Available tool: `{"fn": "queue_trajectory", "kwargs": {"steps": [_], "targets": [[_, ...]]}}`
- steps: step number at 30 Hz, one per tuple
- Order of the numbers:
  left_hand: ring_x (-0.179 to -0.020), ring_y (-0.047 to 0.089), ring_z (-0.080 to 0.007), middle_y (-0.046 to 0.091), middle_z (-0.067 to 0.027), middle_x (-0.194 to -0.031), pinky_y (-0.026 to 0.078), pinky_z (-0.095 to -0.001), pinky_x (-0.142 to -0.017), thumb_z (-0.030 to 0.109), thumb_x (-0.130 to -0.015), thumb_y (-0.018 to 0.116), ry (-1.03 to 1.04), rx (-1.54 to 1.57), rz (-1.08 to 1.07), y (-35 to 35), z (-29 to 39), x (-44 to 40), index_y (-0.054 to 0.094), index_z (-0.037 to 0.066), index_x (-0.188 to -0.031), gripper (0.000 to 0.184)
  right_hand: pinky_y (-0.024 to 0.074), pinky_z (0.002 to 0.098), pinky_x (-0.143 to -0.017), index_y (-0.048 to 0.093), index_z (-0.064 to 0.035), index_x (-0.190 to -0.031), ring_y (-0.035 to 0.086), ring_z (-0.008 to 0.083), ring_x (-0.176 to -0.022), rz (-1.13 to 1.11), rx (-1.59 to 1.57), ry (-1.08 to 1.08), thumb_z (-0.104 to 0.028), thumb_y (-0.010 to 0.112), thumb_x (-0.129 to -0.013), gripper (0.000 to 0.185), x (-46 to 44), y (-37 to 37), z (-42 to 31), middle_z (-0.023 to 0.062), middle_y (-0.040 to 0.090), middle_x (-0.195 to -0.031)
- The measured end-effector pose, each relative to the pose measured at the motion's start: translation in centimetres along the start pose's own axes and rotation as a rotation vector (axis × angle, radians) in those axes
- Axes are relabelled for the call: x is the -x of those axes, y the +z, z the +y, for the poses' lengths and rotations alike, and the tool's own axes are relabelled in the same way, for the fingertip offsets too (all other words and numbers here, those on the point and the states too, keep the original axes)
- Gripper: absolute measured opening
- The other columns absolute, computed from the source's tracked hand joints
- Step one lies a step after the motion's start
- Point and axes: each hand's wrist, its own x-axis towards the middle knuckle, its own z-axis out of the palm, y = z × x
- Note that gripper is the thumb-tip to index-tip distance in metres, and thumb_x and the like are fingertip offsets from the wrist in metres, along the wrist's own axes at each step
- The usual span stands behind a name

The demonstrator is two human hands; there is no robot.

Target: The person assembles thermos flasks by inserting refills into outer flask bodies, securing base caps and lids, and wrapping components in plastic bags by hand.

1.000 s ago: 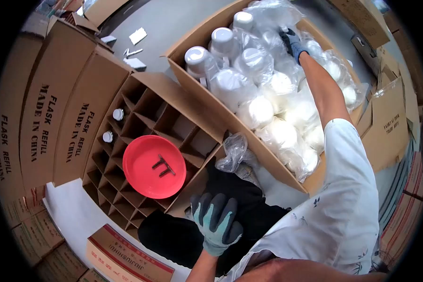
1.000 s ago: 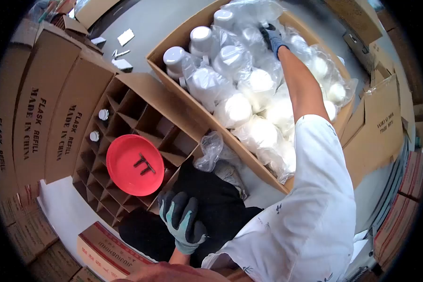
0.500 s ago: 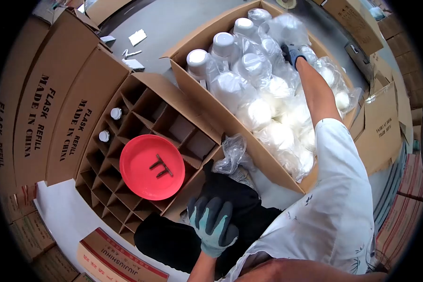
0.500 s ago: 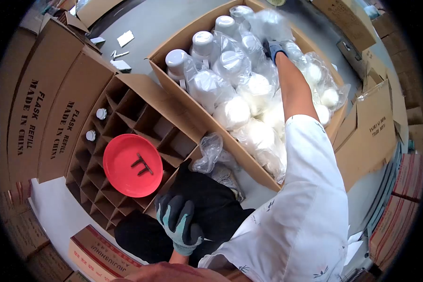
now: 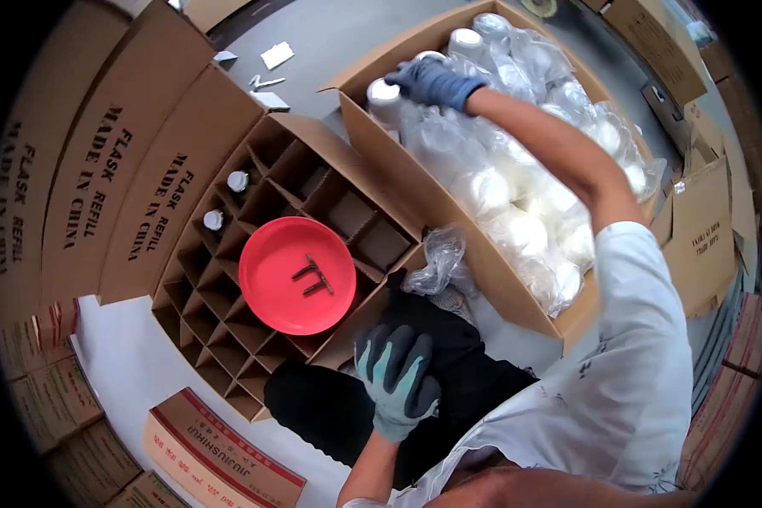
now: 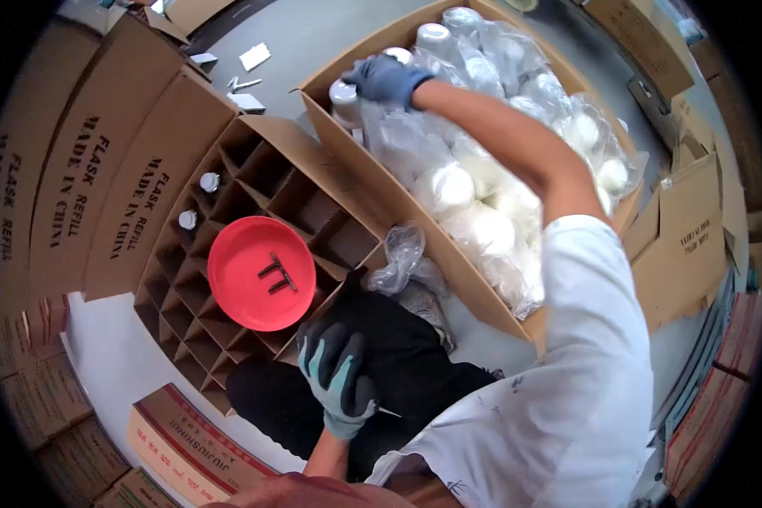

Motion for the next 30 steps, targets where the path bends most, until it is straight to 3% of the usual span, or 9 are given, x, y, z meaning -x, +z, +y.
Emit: {"fn": "queue_trajectory", "kwargs": {"steps": [3, 7, 16, 20, 23, 25, 27, 28, 30], "targets": [[-0.108, 0.05, -0.0384, 0.058, -0.0148, -0.112, 0.032, -0.0555, -0.099, 0.028, -0.072, 0.056, 0.008, -0.004, 0.015, -0.2, -0.5, 0.6, 0.066, 0.007, -0.108, 0.043, 0.0395, 0.0548, -0.096, 0.045, -0.0207, -0.134, 0.047, 0.0463, -0.113, 0.157, 0.204, 0.071, -0.027, 0.068, -0.07, 0.068, -4.2, 3.7, -3.5, 0.0268, 0.043, -0.129], [-0.116, 0.047, -0.0377, 0.055, -0.0146, -0.121, 0.028, -0.0545, -0.104, 0.028, -0.076, 0.055, -0.026, -0.015, 0.038, -1.0, -1.1, 1.6, 0.063, 0.008, -0.116, 0.045, 0.041, 0.0517, -0.097, 0.035, -0.0261, -0.14, 0.046, 0.0488, -0.116, -0.028, -0.282, 0.394, -0.041, 0.073, -0.063, 0.087, -6.7, 7.3, -1.8, 0.0289, 0.044, -0.127], [-0.123, 0.044, -0.037, 0.052, -0.0188, -0.128, 0.031, -0.0457, -0.106, 0.006, -0.076, 0.067, -0.101, 0.093, 0.125, -2.7, -1.9, 0.9, 0.053, 0.002, -0.126, 0.052, 0.0468, 0.0401, -0.091, 0.049, -0.0111, -0.129, 0.057, 0.0377, -0.103, 0.48, -0.241, 0.144, -0.052, 0.07, -0.069, 0.076, 5.0, -15.0, -4.5, 0.0227, 0.055, -0.113], [-0.131, 0.033, -0.0384, 0.04, -0.0188, -0.139, 0.024, -0.0496, -0.109, 0.02, -0.071, 0.074, 0.003, -0.064, 0.329, -5.2, 0.4, -4.0, 0.043, 0.003, -0.135, 0.073, 0.0435, 0.0364, -0.094, 0.049, -0.0027, -0.126, 0.056, 0.0266, -0.109, 0.637, -0.377, 0.003, -0.046, 0.073, -0.074, 0.072, 13.6, -22.4, -8.8, 0.018, 0.055, -0.121], [-0.136, 0.025, -0.0401, 0.031, -0.0186, -0.146, 0.017, -0.0516, -0.111, 0.029, -0.064, 0.079, 0.087, -0.258, 0.397, -8.1, 3.1, -6.0, 0.037, 0.005, -0.139, 0.089, 0.047, 0.032, -0.089, 0.047, -0.0049, -0.128, 0.055, 0.0189, -0.106, 0.274, -0.967, 0.037, -0.034, 0.068, -0.083, 0.058, 19.2, -25.3, -14.3, 0.0099, 0.058, -0.113], [-0.128, 0.041, -0.0363, 0.048, -0.0192, -0.133, 0.027, -0.0483, -0.108, 0.021, -0.07, 0.075, 0.204, -0.27, 0.452, -11.0, 4.8, -4.9, 0.049, 0.004, -0.129, 0.067, 0.0474, 0.0336, -0.09, 0.046, -0.0052, -0.13, 0.055, 0.0198, -0.107, 0.084, -1.251, 0.076, -0.032, 0.071, -0.081, 0.062, 22.5, -26.5, -18.3, 0.0088, 0.054, -0.119], [-0.116, 0.053, -0.03, 0.058, -0.0162, -0.12, 0.038, -0.0417, -0.101, 0.017, -0.078, 0.068, 0.122, 0.107, 0.428, -13.4, 4.2, -2.5, 0.056, 0.003, -0.12, 0.046, 0.0435, 0.0345, -0.096, 0.046, -0.0046, -0.131, 0.052, 0.0211, -0.113, 0.103, -1.243, -0.277, -0.029, 0.078, -0.073, 0.07, 23.7, -25.6, -19.8, 0.0094, 0.052, -0.124], [-0.096, 0.062, -0.0174, 0.066, -0.0118, -0.105, 0.048, -0.0265, -0.084, 0.003, -0.083, 0.059, -0.108, 0.367, 0.362, -14.4, 3.2, -1.1, 0.058, -0.002, -0.115, 0.032, 0.0407, 0.0348, -0.099, 0.046, -0.0045, -0.131, 0.049, 0.0211, -0.116, 0.073, -1.165, -0.399, -0.027, 0.08, -0.07, 0.074, 24.5, -26.4, -21.1, 0.0096, 0.051, -0.125], [-0.083, 0.063, -0.0162, 0.066, -0.0078, -0.093, 0.049, -0.0289, -0.073, 0.012, -0.087, 0.062, -0.358, 0.722, 0.233, -14.5, -0.2, 2.4, 0.061, -0.001, -0.106, 0.023, 0.0345, 0.0358, -0.105, 0.046, -0.005, -0.132, 0.045, 0.0207, -0.121, -0.005, -0.991, -0.677, -0.025, 0.083, -0.065, 0.08, 24.6, -27.9, -23.9, 0.0095, 0.05, -0.127]]}}
